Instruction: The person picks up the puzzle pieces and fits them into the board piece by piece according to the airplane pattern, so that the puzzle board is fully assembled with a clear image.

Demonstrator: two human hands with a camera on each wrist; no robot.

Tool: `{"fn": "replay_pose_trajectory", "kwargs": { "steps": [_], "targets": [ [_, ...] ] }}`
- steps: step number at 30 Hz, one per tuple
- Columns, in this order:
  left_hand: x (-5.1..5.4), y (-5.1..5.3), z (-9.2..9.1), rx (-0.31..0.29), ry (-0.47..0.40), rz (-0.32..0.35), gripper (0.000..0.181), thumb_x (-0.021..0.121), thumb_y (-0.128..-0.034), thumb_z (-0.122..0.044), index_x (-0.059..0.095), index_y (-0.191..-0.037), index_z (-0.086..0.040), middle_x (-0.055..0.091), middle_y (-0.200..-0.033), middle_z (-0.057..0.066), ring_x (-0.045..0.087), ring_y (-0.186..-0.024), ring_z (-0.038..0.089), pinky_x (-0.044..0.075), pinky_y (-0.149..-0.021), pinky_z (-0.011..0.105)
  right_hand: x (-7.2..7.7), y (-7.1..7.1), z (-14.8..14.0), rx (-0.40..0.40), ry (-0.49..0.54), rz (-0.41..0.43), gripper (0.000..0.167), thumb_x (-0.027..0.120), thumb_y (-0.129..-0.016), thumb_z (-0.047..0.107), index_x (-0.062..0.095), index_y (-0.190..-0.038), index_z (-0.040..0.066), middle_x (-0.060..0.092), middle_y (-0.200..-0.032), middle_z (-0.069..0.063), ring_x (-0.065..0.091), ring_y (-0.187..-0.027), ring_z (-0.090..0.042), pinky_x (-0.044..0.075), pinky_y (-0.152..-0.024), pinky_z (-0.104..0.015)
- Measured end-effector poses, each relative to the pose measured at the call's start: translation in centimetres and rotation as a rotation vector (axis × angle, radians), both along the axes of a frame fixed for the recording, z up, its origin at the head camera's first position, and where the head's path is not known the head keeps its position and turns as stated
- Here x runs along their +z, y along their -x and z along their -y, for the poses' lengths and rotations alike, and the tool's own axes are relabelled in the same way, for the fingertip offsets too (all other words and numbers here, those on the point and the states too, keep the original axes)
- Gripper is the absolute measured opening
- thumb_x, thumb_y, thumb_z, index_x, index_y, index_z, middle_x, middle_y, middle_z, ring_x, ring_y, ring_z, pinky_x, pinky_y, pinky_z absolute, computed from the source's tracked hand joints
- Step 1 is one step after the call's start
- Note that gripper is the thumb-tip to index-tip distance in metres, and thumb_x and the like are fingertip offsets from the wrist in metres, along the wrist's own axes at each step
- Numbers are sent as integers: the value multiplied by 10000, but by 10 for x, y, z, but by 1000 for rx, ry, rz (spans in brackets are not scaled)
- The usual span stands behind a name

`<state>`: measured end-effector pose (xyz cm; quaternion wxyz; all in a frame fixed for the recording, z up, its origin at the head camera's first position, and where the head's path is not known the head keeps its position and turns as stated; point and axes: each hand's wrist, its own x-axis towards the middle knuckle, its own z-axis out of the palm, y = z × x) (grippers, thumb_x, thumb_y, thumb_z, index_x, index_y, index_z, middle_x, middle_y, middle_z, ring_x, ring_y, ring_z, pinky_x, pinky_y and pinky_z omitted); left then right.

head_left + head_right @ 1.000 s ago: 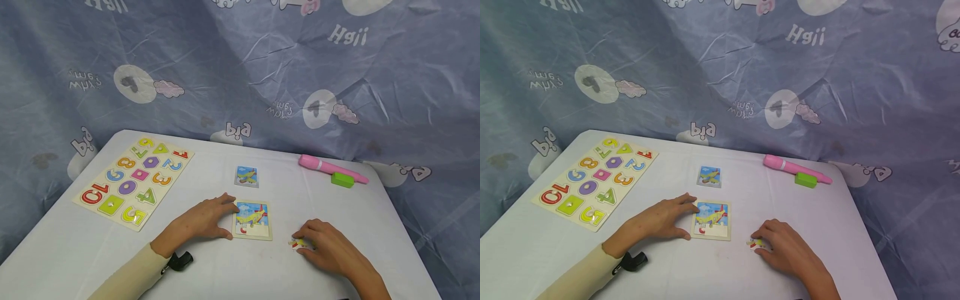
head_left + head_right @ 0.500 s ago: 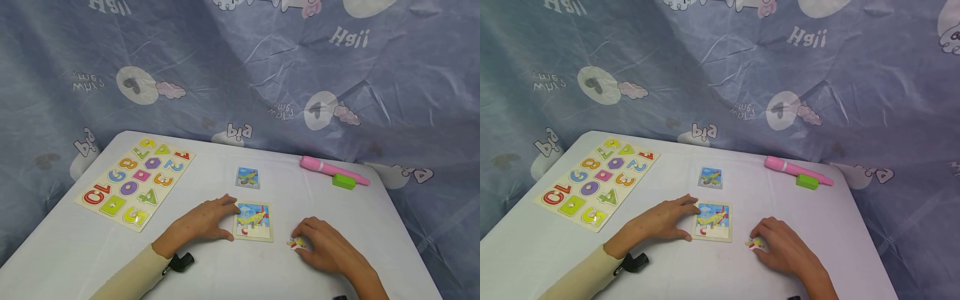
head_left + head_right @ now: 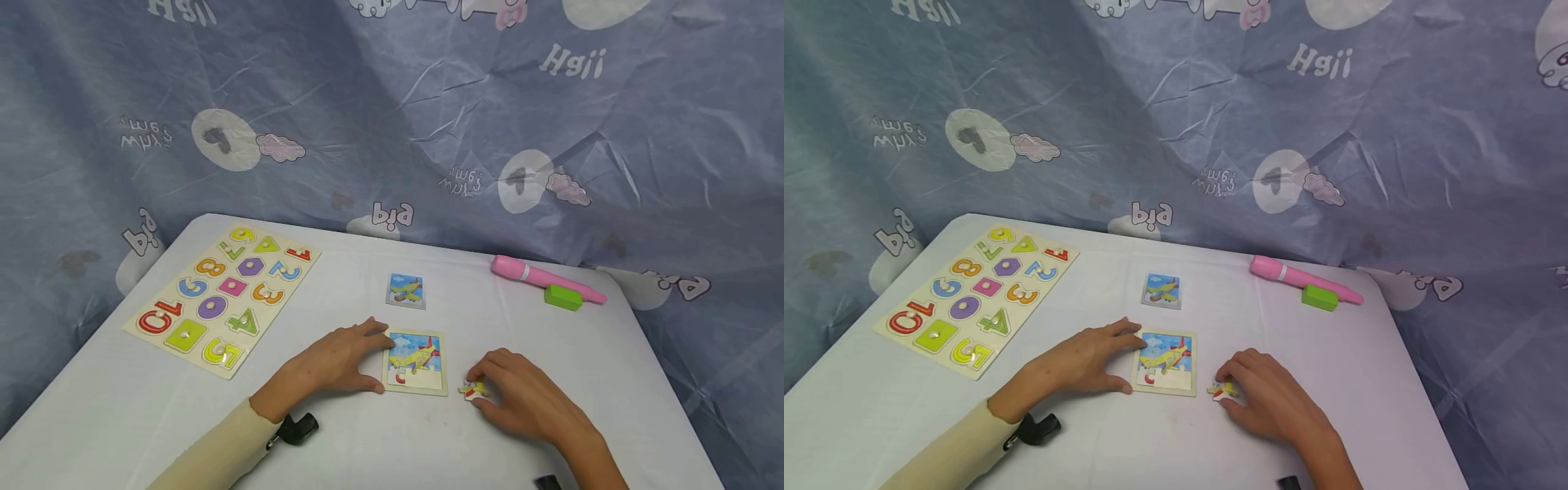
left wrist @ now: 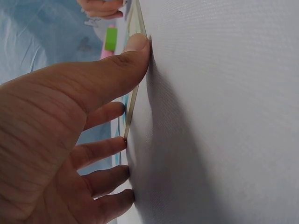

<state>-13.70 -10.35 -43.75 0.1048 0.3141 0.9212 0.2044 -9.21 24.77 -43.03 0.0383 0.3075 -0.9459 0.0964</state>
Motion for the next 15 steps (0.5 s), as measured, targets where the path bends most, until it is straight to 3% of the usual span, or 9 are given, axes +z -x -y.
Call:
{"fn": "replay_pose_trajectory", "kwargs": {
  "steps": [15],
  "targets": [
    [-2,0,-3,16,15,-9,738,899,-849,-527,661,-1482,-232,504,-1633,44,439,-1544,339,469,-1141,590,7,7,21,23,-11,15,266,889,-853,276,771,-1089,246,666,-1044,178,607,-1031,-73,541,-964,-396]
  ]
}}
